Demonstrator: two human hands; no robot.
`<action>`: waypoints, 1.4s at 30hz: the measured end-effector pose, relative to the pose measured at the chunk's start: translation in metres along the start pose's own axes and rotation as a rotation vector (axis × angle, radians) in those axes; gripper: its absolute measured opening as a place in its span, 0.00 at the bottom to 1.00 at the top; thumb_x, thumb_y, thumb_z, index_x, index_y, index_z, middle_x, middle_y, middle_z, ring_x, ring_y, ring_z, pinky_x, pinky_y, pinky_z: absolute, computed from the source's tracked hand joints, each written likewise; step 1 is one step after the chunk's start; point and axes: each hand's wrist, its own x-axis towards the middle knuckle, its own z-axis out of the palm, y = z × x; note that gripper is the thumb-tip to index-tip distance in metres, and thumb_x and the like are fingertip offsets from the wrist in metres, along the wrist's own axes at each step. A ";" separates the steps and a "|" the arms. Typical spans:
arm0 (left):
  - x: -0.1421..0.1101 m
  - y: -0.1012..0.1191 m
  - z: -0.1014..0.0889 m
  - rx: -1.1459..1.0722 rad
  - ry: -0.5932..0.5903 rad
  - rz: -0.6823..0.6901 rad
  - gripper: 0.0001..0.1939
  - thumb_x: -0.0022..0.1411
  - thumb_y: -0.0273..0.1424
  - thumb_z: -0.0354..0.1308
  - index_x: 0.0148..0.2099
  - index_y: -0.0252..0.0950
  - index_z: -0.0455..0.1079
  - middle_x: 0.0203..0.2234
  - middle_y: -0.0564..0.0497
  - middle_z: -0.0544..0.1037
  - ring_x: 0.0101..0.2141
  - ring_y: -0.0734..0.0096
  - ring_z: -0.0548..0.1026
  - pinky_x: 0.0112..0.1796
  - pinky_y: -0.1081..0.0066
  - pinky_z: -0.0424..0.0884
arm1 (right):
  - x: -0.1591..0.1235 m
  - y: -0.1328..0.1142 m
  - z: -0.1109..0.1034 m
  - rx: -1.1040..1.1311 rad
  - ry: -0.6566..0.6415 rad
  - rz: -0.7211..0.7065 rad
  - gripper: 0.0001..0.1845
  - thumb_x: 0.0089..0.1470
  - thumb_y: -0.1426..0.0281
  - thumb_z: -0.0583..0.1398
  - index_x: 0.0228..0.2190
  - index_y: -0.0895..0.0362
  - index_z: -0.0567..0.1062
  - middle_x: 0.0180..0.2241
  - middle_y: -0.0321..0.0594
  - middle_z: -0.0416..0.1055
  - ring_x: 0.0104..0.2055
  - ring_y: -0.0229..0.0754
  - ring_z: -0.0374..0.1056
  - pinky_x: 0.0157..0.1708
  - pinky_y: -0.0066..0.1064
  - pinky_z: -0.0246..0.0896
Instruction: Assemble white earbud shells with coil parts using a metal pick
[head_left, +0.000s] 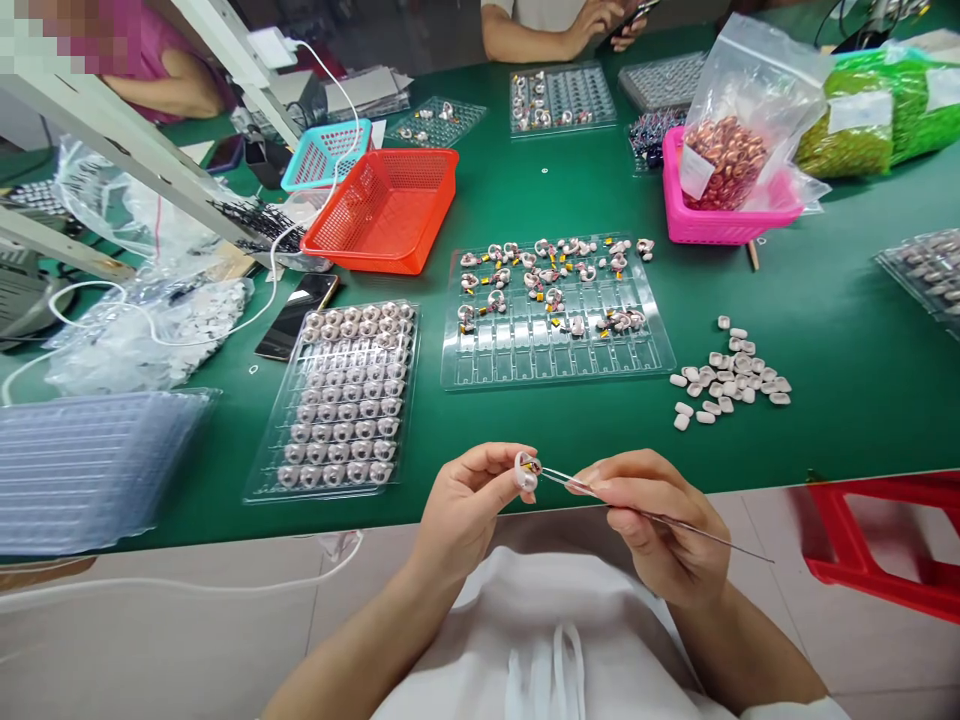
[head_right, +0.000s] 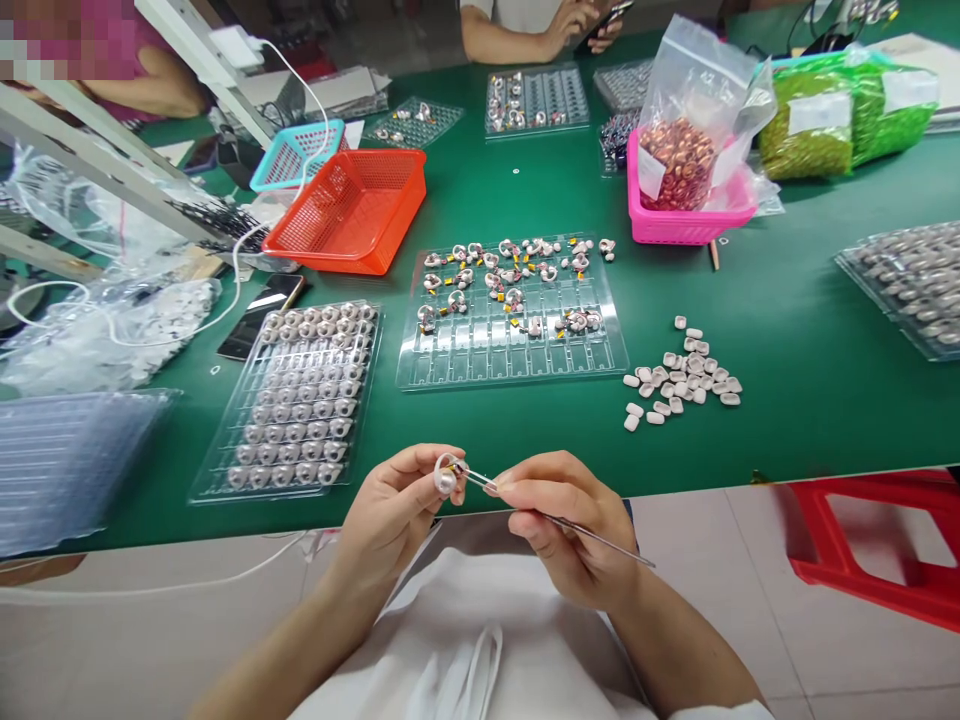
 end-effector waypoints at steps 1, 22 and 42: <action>0.000 -0.001 0.000 -0.002 0.000 0.003 0.09 0.48 0.33 0.73 0.34 0.39 0.82 0.27 0.52 0.79 0.25 0.81 0.74 0.30 0.82 0.72 | -0.001 0.000 0.001 -0.001 0.002 -0.002 0.27 0.56 0.87 0.56 0.55 0.59 0.72 0.48 0.48 0.70 0.49 0.47 0.71 0.43 0.43 0.75; -0.002 0.000 0.000 0.015 0.023 -0.016 0.09 0.48 0.32 0.74 0.33 0.39 0.81 0.27 0.52 0.80 0.27 0.81 0.75 0.31 0.83 0.73 | 0.002 0.014 0.010 0.274 0.118 0.194 0.18 0.64 0.81 0.54 0.49 0.55 0.76 0.41 0.46 0.74 0.45 0.46 0.71 0.39 0.43 0.74; -0.004 -0.003 -0.006 0.316 -0.062 -0.083 0.13 0.52 0.39 0.70 0.36 0.36 0.79 0.28 0.51 0.79 0.27 0.78 0.73 0.31 0.79 0.71 | 0.041 -0.017 -0.029 -0.166 -0.482 -0.084 0.08 0.65 0.79 0.55 0.45 0.64 0.71 0.40 0.46 0.73 0.38 0.35 0.70 0.37 0.26 0.69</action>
